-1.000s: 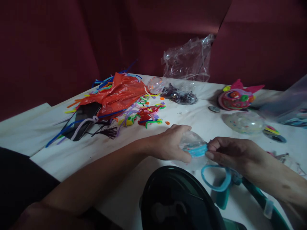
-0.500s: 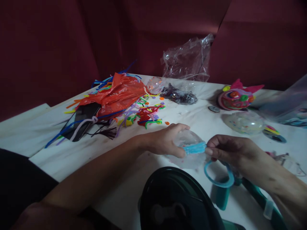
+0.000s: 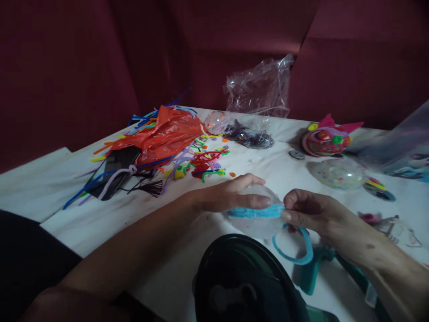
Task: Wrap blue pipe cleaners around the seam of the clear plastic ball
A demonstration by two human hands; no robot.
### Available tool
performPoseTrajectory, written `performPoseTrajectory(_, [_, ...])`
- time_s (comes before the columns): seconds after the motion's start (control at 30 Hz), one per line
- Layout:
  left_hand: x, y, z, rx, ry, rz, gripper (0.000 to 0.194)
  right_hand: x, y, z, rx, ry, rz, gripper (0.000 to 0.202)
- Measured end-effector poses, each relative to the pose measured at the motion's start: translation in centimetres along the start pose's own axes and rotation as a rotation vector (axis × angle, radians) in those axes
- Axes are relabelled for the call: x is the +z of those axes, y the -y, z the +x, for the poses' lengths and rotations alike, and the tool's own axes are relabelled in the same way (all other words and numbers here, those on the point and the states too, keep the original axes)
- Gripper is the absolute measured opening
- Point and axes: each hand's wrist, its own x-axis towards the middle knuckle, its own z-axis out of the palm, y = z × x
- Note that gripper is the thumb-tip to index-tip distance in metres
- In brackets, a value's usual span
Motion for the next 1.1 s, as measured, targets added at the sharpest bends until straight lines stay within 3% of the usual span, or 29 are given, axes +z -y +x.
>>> performPoseTrajectory(0.17, [0.6, -0.5, 0.2, 0.031, -0.164, 0.259, 0.077, 0.7, -0.1, -0.1, -0.013, -0.028, -0.018, 0.078])
performPoseTrajectory(0.27, [1.2, -0.9, 0.1, -0.038, -0.224, 0.304, 0.081, 1.1, -0.2, -0.1, -0.031, -0.033, -0.028, 0.082])
performPoseTrajectory(0.63, [1.6, -1.0, -0.3, -0.023, -0.185, 0.296, 0.073, 2.1, 0.2, 0.0, -0.087, -0.018, -0.050, 0.079])
performPoseTrajectory(0.8, [1.9, -0.9, -0.4, -0.039, -0.222, 0.292, 0.071, 2.0, -0.3, 0.2, -0.110, -0.040, -0.077, 0.072])
performPoseTrajectory(0.97, [1.9, -0.8, -0.5, -0.038, -0.229, 0.263, 0.068, 2.1, -0.2, 0.6, -0.097, -0.043, -0.111, 0.058])
performPoseTrajectory(1.1, [1.7, -0.7, -0.5, -0.025, -0.216, 0.264, 0.067, 2.6, 0.3, 0.7, -0.067, -0.086, -0.153, 0.063])
